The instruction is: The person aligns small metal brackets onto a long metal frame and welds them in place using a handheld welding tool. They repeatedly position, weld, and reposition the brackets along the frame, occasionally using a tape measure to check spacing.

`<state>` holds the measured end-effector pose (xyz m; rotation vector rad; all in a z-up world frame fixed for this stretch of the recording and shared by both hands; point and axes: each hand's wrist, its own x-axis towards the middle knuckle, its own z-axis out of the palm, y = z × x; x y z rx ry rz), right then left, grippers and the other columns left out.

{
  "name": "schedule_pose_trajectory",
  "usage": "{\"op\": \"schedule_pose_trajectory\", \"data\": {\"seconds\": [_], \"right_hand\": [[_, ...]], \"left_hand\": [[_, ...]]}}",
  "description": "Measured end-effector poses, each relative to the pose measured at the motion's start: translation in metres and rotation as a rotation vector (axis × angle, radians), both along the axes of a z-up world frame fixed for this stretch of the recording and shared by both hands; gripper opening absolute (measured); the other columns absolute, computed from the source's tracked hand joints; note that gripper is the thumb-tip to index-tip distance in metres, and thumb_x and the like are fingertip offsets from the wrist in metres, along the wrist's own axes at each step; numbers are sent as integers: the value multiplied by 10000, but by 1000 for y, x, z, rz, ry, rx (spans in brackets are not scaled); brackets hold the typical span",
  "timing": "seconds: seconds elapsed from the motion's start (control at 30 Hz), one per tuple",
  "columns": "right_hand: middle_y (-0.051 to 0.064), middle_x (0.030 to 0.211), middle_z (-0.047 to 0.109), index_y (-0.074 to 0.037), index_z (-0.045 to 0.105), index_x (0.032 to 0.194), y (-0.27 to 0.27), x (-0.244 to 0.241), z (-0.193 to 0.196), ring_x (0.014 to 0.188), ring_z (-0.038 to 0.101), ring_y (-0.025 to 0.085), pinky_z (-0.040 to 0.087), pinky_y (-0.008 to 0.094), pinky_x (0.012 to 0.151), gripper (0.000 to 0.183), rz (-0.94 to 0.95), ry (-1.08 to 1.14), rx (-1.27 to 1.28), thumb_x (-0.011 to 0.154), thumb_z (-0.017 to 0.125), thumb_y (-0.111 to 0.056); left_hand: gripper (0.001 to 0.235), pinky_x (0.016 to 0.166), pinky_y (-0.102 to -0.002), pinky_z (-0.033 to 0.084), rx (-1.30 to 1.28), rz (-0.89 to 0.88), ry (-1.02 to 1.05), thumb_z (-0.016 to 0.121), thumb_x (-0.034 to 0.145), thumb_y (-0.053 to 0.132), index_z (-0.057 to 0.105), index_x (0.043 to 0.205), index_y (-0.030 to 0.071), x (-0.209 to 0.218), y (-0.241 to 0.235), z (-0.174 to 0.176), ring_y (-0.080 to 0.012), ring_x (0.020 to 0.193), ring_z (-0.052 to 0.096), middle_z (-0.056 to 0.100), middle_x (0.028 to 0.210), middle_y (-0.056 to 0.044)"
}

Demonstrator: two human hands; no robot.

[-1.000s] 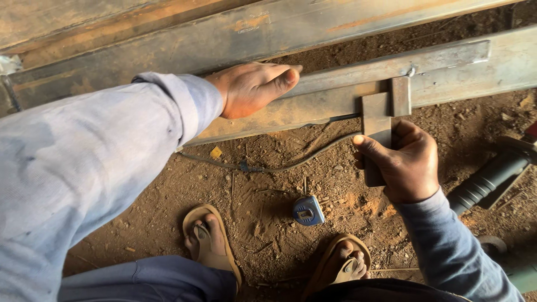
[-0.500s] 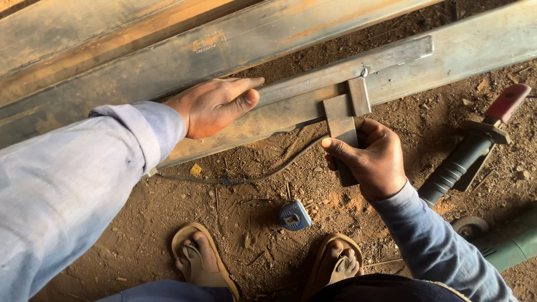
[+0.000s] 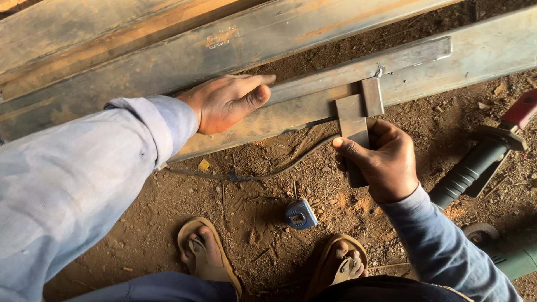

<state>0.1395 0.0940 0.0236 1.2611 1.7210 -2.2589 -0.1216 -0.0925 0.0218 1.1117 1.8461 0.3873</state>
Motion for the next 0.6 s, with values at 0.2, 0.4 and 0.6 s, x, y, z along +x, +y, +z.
{"op": "schedule_pose_trajectory", "data": {"seconds": [0.2,0.4,0.6], "right_hand": [[122,794,724,52,659,1084,-1,-1,1,605,699,161,592,293,501,300,18,15,68,853,801,-78],[111,808,714,64,667,1075,-2,0,0,624,686,154,590,287,540,275,-36,63,-35,865,805,-46],[114,803,736,66,660,1050,-2,1,-3,616,706,152,612,290,531,276,-17,47,42,847,806,-47]], "left_hand": [[1216,1190,-443,301,30,-3,-11,12,786,907,400,1539,35,-1,-4,-5,-361,1462,404,454,1579,-187],[1232,1205,-422,292,-13,6,-24,12,764,930,424,1503,33,-1,-5,-16,-338,1488,366,419,1604,-162],[1218,1205,-466,249,3,11,-9,32,772,921,370,1570,65,-6,-5,-4,-364,1481,361,427,1574,-208]]}}
